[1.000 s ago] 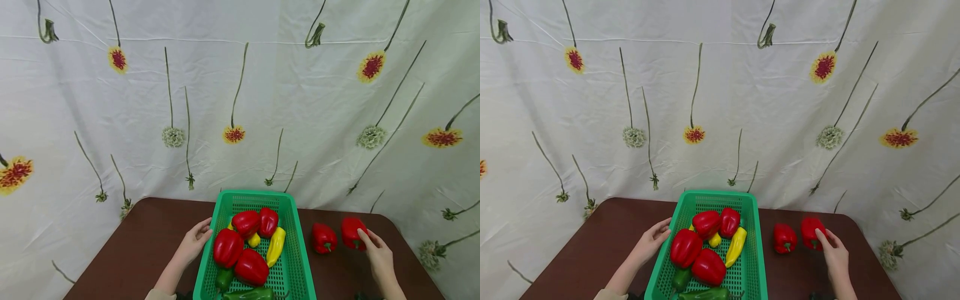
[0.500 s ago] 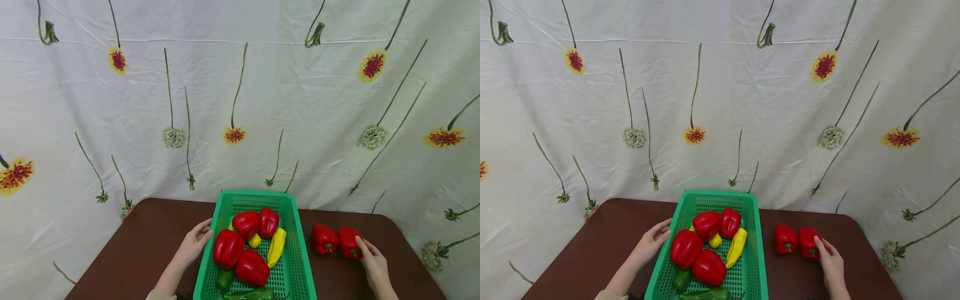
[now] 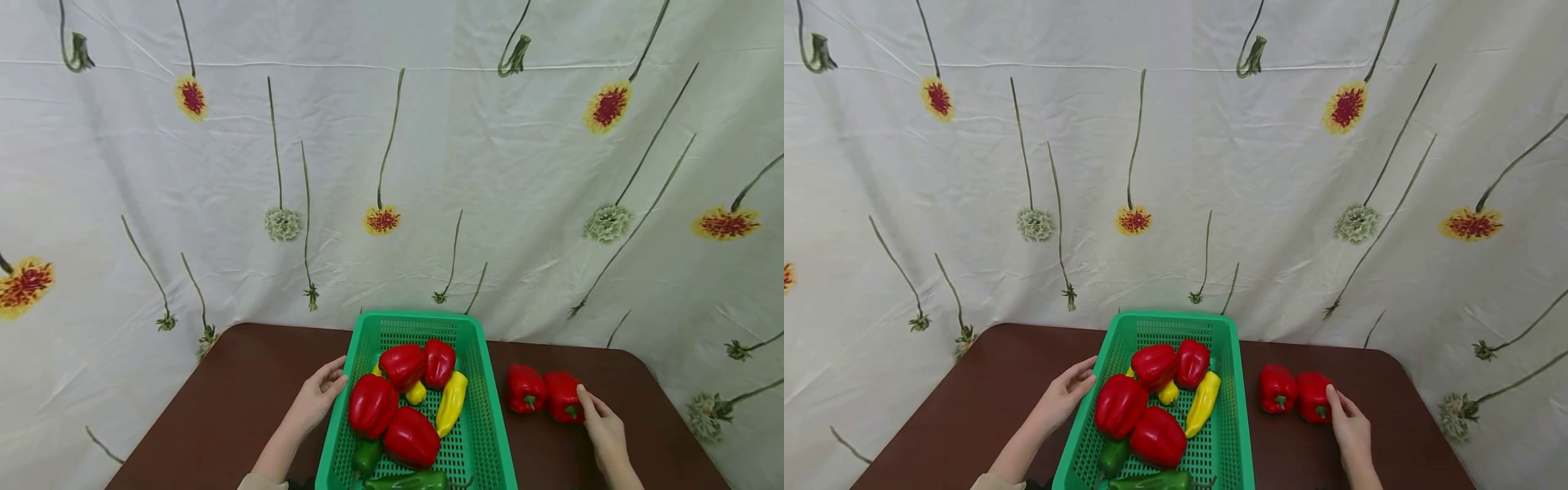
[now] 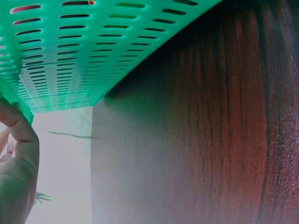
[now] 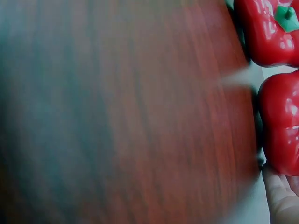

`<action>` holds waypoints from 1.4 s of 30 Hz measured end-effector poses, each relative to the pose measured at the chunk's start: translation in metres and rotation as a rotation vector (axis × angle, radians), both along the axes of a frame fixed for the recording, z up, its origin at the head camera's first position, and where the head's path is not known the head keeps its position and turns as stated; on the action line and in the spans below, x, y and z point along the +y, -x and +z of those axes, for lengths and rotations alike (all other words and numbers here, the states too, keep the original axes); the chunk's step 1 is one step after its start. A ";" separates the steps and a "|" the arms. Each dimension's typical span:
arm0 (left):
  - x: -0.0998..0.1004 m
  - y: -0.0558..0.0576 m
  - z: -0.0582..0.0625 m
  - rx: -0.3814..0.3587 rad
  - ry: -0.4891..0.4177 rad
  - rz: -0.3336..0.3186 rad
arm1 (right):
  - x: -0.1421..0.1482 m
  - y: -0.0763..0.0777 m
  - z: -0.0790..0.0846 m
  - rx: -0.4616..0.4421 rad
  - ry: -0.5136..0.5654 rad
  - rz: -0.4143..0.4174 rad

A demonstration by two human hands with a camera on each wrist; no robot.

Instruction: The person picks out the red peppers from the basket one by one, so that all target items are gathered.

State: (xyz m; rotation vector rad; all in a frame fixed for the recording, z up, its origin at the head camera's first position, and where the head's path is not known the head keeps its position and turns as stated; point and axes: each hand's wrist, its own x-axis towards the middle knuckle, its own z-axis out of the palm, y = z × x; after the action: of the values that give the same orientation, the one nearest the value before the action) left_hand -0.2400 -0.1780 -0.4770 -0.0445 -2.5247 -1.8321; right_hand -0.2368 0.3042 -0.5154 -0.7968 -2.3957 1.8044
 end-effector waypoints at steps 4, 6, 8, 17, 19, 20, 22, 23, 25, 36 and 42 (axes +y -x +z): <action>0.000 0.000 0.001 -0.001 0.001 0.000 | 0.000 -0.002 0.000 -0.002 -0.074 0.024; 0.000 0.000 0.001 0.000 0.001 0.000 | 0.000 -0.002 0.000 -0.002 -0.088 0.032; 0.001 -0.001 0.001 -0.001 -0.001 0.000 | 0.000 -0.003 0.000 0.002 -0.087 0.038; 0.002 -0.002 0.001 -0.011 -0.009 0.005 | 0.001 -0.004 0.004 0.008 -0.098 0.025; 0.002 -0.001 0.001 -0.008 -0.012 0.002 | 0.001 -0.004 0.007 0.026 -0.105 0.008; 0.002 -0.001 0.001 -0.007 -0.012 0.001 | 0.001 -0.005 0.008 0.033 -0.113 -0.003; 0.002 -0.001 0.001 -0.007 -0.017 -0.004 | 0.002 -0.005 0.011 0.062 -0.128 -0.029; 0.002 0.000 0.001 -0.007 -0.021 -0.006 | 0.002 -0.006 0.014 0.079 -0.142 -0.048; 0.001 -0.001 0.001 -0.007 -0.023 -0.010 | 0.003 -0.007 0.020 0.120 -0.156 -0.080; 0.000 0.000 0.003 -0.008 -0.006 -0.001 | -0.023 -0.012 0.071 0.327 -0.153 -0.069; 0.000 0.000 0.002 -0.012 -0.004 0.002 | -0.046 -0.017 0.090 0.366 -0.151 0.064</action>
State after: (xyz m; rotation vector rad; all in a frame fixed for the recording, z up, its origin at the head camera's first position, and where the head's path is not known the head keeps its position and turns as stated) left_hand -0.2396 -0.1779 -0.4749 -0.0302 -2.5281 -1.8421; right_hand -0.2201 0.2586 -0.4257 -0.3421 -2.2991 1.5973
